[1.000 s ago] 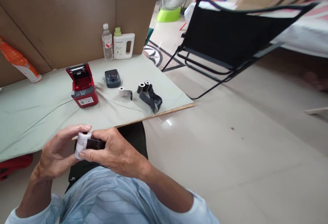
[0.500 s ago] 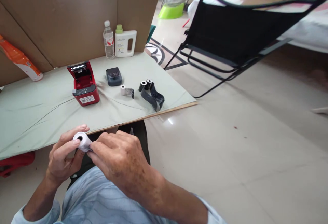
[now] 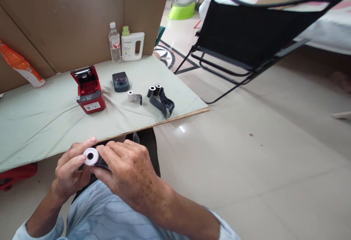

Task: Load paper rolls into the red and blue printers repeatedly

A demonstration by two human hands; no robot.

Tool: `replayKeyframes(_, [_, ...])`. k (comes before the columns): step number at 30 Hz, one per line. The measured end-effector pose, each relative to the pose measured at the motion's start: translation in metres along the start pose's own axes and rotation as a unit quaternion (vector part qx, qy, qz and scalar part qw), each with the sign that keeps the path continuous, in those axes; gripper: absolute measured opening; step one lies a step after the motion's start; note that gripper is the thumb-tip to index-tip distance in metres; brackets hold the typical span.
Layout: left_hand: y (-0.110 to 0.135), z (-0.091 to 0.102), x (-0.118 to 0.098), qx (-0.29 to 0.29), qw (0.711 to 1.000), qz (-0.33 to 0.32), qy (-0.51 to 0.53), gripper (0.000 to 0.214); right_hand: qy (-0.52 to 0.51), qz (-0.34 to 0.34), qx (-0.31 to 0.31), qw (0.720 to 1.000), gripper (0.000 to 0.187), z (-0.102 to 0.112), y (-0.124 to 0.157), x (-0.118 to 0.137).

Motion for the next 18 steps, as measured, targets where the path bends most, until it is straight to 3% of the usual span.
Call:
replayKeyframes(4, [-0.006,0.004,-0.002,0.012,0.999,-0.016,-0.046,0.045,-0.057,-0.045,0.021,0.997,0.014,-0.003,-0.001,-0.004])
replayKeyframes(7, [-0.011,0.009,-0.001,0.049,0.996,-0.018,-0.065,0.045,-0.159,-0.110,0.076,0.978,0.007,-0.008,-0.004,-0.011])
replayKeyframes(11, [-0.021,0.014,0.004,0.116,0.993,0.001,-0.016,0.046,-0.300,-0.196,0.155,0.921,0.016,-0.019,-0.008,-0.022])
replayKeyframes(15, [-0.032,0.015,0.007,0.173,0.985,0.000,0.016,0.044,-0.423,-0.229,0.215,0.850,0.026,-0.028,-0.008,-0.030])
replayKeyframes(18, [-0.040,0.015,0.007,0.219,0.976,-0.005,0.004,0.046,-0.454,-0.236,0.215,0.832,0.029,-0.031,-0.007,-0.034])
Point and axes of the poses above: each hand's wrist, its own y-axis away from the middle knuckle, its own z-axis out of the back of the hand, x = y × z, the point moved 2 cm from there along -y, towards the middle knuckle, and after that the axes turned 10 degrees about -z, right-handed, at the moved point
